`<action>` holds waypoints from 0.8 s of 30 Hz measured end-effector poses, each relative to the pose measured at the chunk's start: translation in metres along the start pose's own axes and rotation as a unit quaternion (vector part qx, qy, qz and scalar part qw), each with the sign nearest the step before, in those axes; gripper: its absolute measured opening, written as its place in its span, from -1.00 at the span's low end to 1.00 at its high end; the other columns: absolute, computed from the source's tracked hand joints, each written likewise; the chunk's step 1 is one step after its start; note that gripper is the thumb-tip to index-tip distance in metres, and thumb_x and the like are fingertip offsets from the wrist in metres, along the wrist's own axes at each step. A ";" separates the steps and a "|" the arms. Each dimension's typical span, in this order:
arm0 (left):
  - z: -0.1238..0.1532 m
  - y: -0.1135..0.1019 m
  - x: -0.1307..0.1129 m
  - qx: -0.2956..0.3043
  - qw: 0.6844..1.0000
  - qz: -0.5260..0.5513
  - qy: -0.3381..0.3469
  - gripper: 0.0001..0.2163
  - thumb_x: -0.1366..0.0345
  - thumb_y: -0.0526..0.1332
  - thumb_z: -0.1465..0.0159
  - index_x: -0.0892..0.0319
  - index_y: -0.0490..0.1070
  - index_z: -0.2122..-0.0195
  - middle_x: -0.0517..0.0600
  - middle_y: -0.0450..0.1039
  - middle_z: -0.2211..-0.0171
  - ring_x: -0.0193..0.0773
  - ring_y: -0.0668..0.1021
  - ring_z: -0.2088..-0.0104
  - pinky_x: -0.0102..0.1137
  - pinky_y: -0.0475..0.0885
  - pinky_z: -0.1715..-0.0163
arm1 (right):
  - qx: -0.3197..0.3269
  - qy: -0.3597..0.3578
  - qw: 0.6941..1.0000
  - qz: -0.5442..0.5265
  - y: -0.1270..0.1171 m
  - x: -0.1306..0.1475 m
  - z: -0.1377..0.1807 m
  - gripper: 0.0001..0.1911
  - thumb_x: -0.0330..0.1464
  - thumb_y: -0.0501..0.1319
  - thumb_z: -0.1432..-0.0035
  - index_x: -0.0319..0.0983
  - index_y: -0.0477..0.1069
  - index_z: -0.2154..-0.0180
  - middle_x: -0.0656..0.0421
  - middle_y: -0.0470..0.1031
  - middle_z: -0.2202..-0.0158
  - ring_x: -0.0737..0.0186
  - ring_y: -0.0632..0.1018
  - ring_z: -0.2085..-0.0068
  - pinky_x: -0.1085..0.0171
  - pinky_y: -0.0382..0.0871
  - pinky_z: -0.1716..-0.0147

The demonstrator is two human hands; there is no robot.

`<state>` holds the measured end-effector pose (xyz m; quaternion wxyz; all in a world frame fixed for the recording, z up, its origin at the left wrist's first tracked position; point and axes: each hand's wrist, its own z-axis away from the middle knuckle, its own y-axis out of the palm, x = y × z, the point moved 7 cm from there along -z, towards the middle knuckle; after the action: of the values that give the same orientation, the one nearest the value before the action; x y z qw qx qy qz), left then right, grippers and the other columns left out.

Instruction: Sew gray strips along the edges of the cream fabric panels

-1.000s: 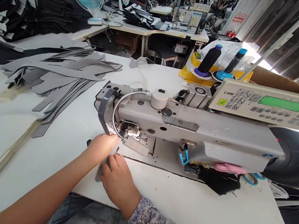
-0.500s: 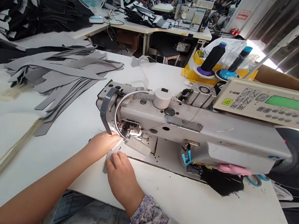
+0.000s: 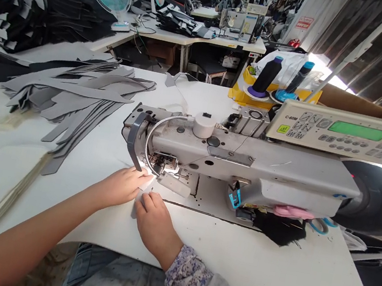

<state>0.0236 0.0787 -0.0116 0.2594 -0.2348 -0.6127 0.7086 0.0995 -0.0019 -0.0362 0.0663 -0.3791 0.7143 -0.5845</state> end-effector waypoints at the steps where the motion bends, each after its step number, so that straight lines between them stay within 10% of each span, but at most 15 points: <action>1: 0.000 0.004 0.003 -0.005 1.000 -0.004 0.001 -0.65 0.60 0.02 -0.13 0.13 0.39 0.15 0.03 0.46 0.20 -0.18 0.47 0.19 -0.35 0.31 0.27 | 0.001 -0.001 1.000 0.002 0.001 0.000 -0.001 -0.77 -0.56 0.20 -0.15 -0.28 0.43 0.13 -0.02 0.42 0.04 0.01 0.37 -0.06 0.07 0.33 -0.08; 19: -0.013 0.015 -0.006 -0.135 0.988 -0.073 -0.024 -0.82 0.53 0.11 -0.18 0.16 0.45 0.34 0.01 0.43 0.43 -0.15 0.46 0.35 -0.30 0.29 0.39 | -0.013 0.012 0.999 0.034 0.021 -0.018 -0.017 -0.86 -0.54 0.14 -0.22 -0.29 0.43 0.20 0.09 0.37 0.29 0.14 0.36 0.29 0.17 0.37 0.24; 24: -0.019 0.010 -0.002 -0.145 0.988 -0.039 -0.031 -0.80 0.54 0.08 -0.22 0.16 0.45 0.36 0.01 0.44 0.41 -0.19 0.48 0.35 -0.33 0.32 0.36 | -0.033 -0.016 0.999 0.024 0.016 -0.014 -0.013 -0.78 -0.58 0.11 -0.25 -0.35 0.42 0.09 0.00 0.42 0.13 0.09 0.40 0.13 0.16 0.38 0.07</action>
<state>0.0366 0.0906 -0.0243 0.2313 -0.2237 -0.7255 0.6083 0.0953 0.0173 -0.0516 0.0786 -0.3732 0.7410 -0.5527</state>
